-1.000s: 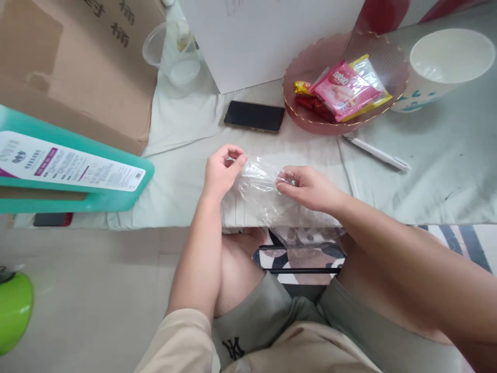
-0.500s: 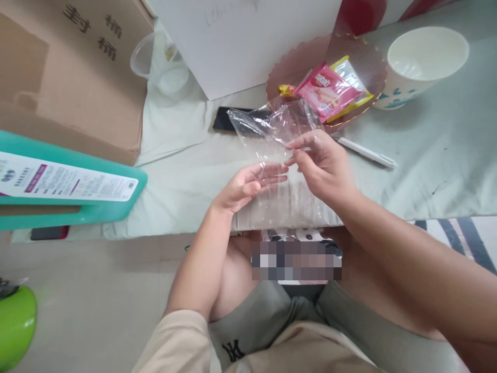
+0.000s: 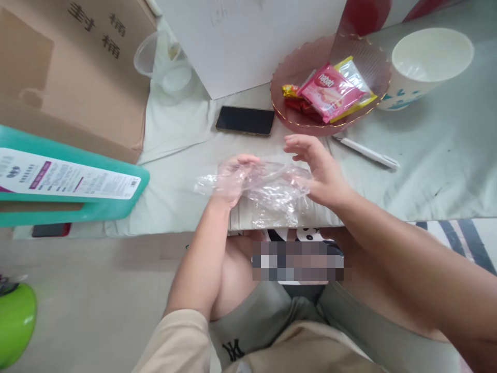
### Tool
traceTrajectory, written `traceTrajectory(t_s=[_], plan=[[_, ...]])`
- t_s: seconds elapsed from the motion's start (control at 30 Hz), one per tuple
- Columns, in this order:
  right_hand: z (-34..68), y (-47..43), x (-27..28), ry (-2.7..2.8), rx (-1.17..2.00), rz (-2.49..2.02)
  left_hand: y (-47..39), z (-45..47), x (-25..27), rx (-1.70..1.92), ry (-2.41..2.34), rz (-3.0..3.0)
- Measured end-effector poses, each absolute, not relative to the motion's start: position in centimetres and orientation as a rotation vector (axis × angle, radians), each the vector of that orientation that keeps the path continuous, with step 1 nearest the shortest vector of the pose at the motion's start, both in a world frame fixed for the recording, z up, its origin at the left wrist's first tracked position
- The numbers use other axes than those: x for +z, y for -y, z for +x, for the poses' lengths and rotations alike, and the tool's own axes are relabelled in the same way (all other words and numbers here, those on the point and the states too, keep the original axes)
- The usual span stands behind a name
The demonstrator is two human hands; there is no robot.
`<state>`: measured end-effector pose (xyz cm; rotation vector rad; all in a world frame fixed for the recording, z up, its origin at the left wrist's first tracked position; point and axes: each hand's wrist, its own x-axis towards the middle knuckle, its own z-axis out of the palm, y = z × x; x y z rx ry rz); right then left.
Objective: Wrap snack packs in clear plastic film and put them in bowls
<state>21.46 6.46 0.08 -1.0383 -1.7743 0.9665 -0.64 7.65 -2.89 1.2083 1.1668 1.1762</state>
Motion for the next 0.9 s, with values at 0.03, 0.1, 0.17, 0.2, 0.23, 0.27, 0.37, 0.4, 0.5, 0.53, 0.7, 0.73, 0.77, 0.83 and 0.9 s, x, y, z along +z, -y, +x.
traceTrajectory(t_s=[0.03,0.1,0.17,0.2,0.23,0.27,0.37,0.4,0.5,0.53,0.7,0.73,0.77,0.83,0.9], plan=[[21.4,-6.6,-0.2,1.778,0.940,-1.013,-7.5,-0.7,-2.9,1.198,-1.191,1.264],[21.1,-6.8,-0.4,1.791,0.904,-0.977,-7.2,-0.9,-2.7,1.200,-1.229,1.369],[20.8,-6.7,-0.4,1.780,0.925,-0.968,-6.8,-1.0,-2.3,1.164,-1.223,1.400],[20.6,-6.6,-0.2,1.759,0.948,-0.973,-6.7,-1.1,-2.1,1.141,-1.211,1.383],[20.5,-6.5,-0.1,1.734,0.970,-0.988,-6.7,-1.1,-1.9,1.130,-1.200,1.358],[20.4,-6.5,0.0,1.711,0.983,-1.008,-6.7,-1.2,-1.8,1.127,-1.193,1.341],[20.3,-6.4,0.2,1.665,0.991,-1.098,-6.8,-1.4,-1.9,1.152,-1.204,1.328],[20.3,-6.4,0.2,1.653,0.994,-1.117,-6.9,-1.4,-2.0,1.151,-1.211,1.318],[20.4,-6.5,-0.1,1.551,1.037,-1.119,-6.9,-1.5,-2.3,1.124,-1.201,1.259],[20.4,-6.6,-0.2,1.519,1.071,-1.106,-6.9,-1.4,-2.3,1.128,-1.180,1.236],[20.3,-6.8,-0.4,1.504,1.238,-1.200,-7.1,-1.2,-1.8,1.188,-1.146,1.141],[20.2,-6.9,-0.3,1.475,1.263,-1.239,-7.1,-1.2,-1.8,1.184,-1.161,1.143],[20.1,-6.9,-0.2,1.429,1.296,-1.263,-7.2,-1.2,-1.8,1.179,-1.174,1.153],[20.0,-7.1,-0.2,1.316,1.354,-1.263,-7.2,-1.2,-1.9,1.171,-1.188,1.186],[19.9,-7.2,-0.2,1.240,1.362,-1.253,-7.2,-1.3,-2.2,1.170,-1.191,1.212]])
